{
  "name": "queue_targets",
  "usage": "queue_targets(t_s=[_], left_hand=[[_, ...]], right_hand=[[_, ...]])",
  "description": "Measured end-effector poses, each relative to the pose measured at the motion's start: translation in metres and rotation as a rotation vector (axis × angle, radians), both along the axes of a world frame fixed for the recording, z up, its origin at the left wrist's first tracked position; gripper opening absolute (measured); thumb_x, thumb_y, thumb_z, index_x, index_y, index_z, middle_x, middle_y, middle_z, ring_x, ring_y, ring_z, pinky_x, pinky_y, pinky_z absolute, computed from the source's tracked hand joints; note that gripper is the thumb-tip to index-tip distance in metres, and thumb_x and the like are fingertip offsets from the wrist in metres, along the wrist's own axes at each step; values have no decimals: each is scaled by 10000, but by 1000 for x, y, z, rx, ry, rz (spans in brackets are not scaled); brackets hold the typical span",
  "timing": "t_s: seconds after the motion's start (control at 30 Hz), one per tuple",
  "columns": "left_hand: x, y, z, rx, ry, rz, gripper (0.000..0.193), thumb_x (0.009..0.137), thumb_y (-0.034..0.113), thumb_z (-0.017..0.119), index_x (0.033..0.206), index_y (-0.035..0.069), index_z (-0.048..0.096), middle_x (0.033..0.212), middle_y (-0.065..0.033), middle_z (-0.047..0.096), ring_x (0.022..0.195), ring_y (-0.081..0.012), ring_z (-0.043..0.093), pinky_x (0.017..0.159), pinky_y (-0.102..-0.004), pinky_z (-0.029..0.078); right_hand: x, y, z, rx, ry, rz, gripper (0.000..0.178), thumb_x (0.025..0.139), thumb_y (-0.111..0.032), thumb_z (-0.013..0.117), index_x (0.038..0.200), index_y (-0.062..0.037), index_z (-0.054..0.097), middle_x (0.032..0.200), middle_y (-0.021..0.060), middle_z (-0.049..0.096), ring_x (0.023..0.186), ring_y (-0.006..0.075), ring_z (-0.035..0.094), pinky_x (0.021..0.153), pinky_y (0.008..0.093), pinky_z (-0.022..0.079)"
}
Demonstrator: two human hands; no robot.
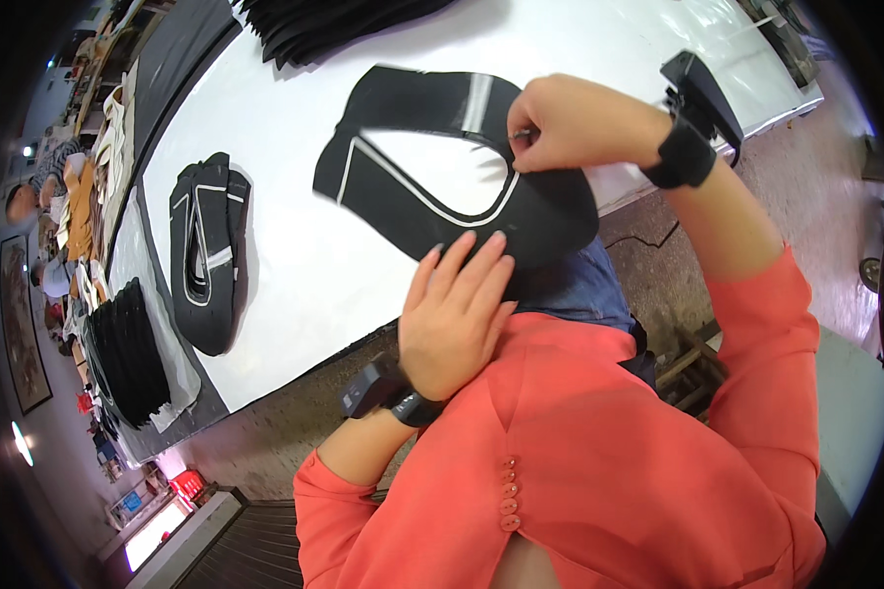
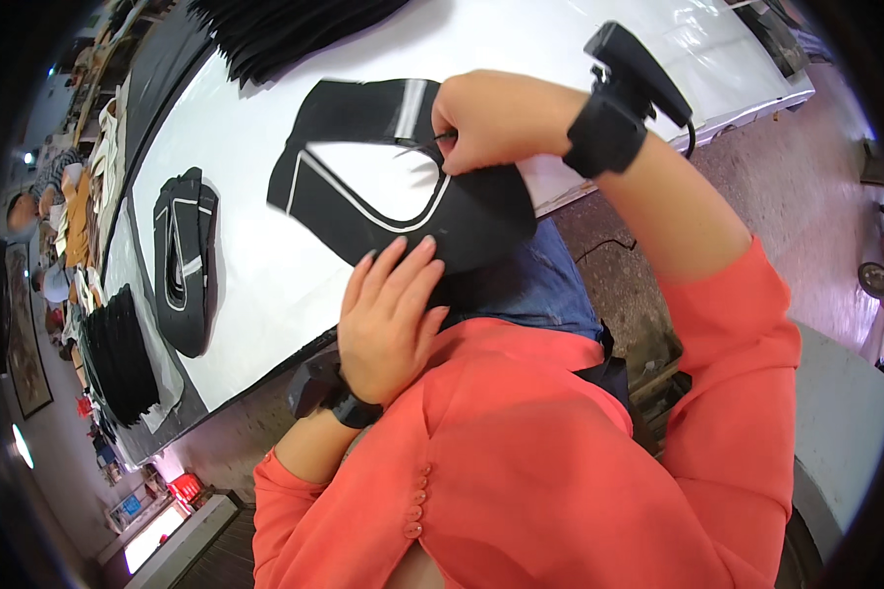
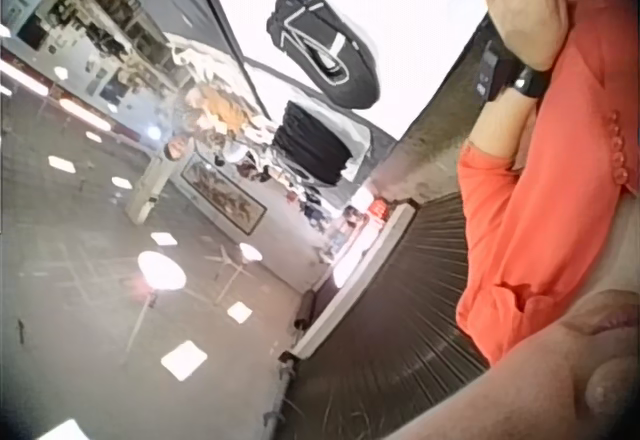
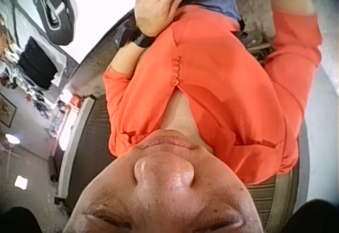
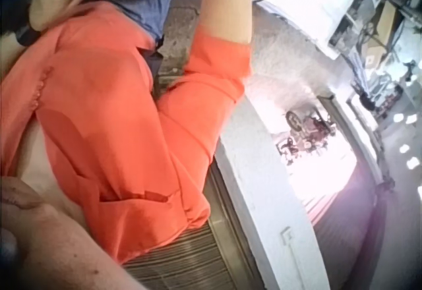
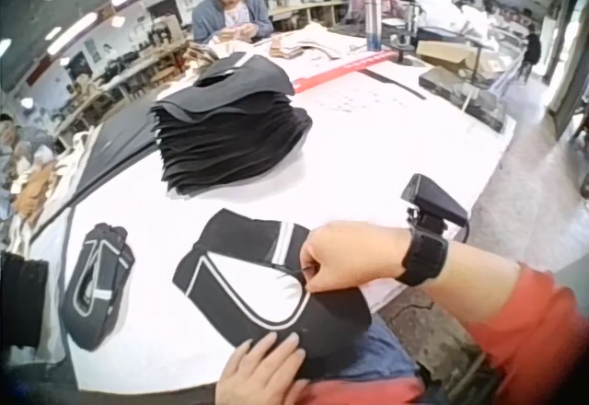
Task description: Trim loose threads and excess fabric from shoe upper components using small snips.
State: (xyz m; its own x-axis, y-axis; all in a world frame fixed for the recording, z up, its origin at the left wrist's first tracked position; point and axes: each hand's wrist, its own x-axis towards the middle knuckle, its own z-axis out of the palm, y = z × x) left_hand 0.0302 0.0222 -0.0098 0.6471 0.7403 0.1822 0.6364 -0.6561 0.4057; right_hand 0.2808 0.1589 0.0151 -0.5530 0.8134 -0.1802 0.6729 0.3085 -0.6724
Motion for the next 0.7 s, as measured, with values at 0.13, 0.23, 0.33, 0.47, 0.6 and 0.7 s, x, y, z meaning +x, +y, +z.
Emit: queue_targets(t_s=[0.13, 0.23, 0.33, 0.47, 0.6, 0.7], left_hand=[[-31, 18, -4, 102, 13, 127, 319, 903, 91, 685, 1216, 40, 658, 1373, -102, 647, 1302, -369, 570, 1113, -532, 398], [-29, 27, 0, 110, -36, 128, 280, 900, 46, 681, 1179, 18, 665, 1340, -136, 655, 1278, -377, 585, 1102, -519, 418], [-15, 27, 0, 98, -105, 55, 294, 876, 21, 701, 1168, 15, 666, 1306, -152, 658, 1245, -365, 607, 1079, -499, 454], [-1, 28, -1, 96, -116, -29, 273, 867, 20, 708, 1137, 25, 666, 1285, -141, 657, 1202, -339, 632, 1030, -493, 497], [-3, 37, -1, 130, -81, -95, 261, 847, -4, 690, 1105, 19, 656, 1233, -145, 660, 1170, -327, 641, 1004, -468, 516], [-1, 41, 2, 166, -58, -131, 269, 814, -17, 675, 1080, 14, 649, 1202, -149, 660, 1132, -327, 648, 978, -453, 528]], right_hand=[[-27, -48, -13, 221, -34, -141, 229, 784, -195, 715, 802, 33, 725, 695, 190, 680, 635, 327, 686, 628, 397, 536], [-41, -59, 1, -15, 25, -253, 193, 777, -151, 656, 791, 19, 748, 725, 237, 678, 730, 401, 699, 717, 460, 565], [-42, -60, -1, -51, 67, -307, 200, 783, -145, 646, 787, 31, 741, 676, 233, 662, 676, 392, 694, 687, 444, 562], [-39, -56, 0, -152, 110, -273, 194, 818, -128, 660, 826, 57, 719, 691, 186, 667, 611, 283, 688, 598, 371, 547], [-32, -51, 1, -263, 143, -238, 202, 848, -116, 680, 874, 83, 704, 725, 143, 669, 605, 190, 696, 524, 309, 544], [-27, -49, 2, -149, 122, -161, 201, 828, -124, 682, 857, 74, 703, 734, 158, 679, 605, 226, 687, 554, 329, 541]])
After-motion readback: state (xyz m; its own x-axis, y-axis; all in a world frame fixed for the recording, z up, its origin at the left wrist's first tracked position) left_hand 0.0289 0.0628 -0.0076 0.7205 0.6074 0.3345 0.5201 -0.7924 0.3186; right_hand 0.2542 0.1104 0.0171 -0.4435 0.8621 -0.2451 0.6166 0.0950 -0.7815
